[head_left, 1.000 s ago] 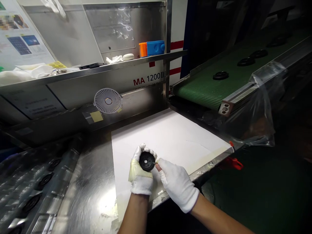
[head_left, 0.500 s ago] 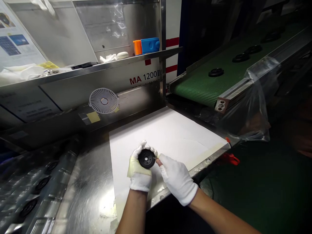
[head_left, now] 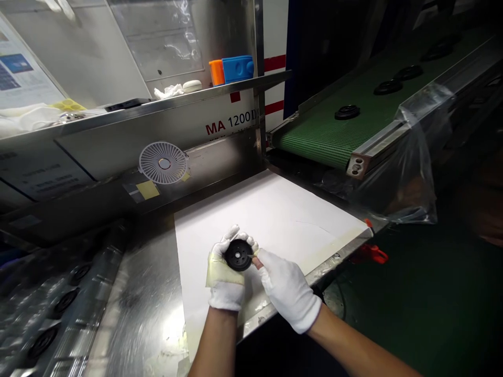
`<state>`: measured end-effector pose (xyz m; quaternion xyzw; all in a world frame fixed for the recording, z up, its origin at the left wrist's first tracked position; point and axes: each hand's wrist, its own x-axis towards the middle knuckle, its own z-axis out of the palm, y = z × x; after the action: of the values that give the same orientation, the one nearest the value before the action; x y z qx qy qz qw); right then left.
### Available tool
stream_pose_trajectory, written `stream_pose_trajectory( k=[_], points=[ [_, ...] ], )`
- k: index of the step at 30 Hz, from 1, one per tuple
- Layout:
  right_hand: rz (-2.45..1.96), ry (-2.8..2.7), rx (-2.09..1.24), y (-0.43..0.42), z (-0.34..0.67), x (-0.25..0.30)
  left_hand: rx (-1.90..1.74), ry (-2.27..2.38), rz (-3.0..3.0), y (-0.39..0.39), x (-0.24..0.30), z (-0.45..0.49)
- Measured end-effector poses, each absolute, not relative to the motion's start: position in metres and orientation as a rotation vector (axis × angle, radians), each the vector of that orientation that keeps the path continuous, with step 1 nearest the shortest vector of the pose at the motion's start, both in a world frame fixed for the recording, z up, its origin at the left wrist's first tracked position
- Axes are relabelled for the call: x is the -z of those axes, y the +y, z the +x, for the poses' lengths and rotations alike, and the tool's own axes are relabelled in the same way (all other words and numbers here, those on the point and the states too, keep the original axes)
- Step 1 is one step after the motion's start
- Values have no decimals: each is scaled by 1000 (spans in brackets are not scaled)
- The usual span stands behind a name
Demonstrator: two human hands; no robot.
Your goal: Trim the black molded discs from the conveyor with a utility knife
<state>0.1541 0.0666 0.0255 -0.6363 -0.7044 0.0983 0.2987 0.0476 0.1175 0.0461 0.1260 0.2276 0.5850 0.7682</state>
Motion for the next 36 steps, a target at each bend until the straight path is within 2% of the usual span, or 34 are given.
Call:
stream_pose_trajectory(
  k=[10, 16, 30, 36],
  points=[
    [-1678, -1895, -269, 60, 141, -19, -1449, 501, 192, 124, -40, 58],
    [-1675, -1862, -229, 65, 152, -20, -1232, 500, 321, 118, -43, 45],
    [-1667, -1887, -299, 60, 144, -21, -1582, 494, 341, 118, -37, 61],
    [-1658, -1884, -273, 61, 149, -18, -1197, 508, 323, 117, -39, 45]
  ],
)
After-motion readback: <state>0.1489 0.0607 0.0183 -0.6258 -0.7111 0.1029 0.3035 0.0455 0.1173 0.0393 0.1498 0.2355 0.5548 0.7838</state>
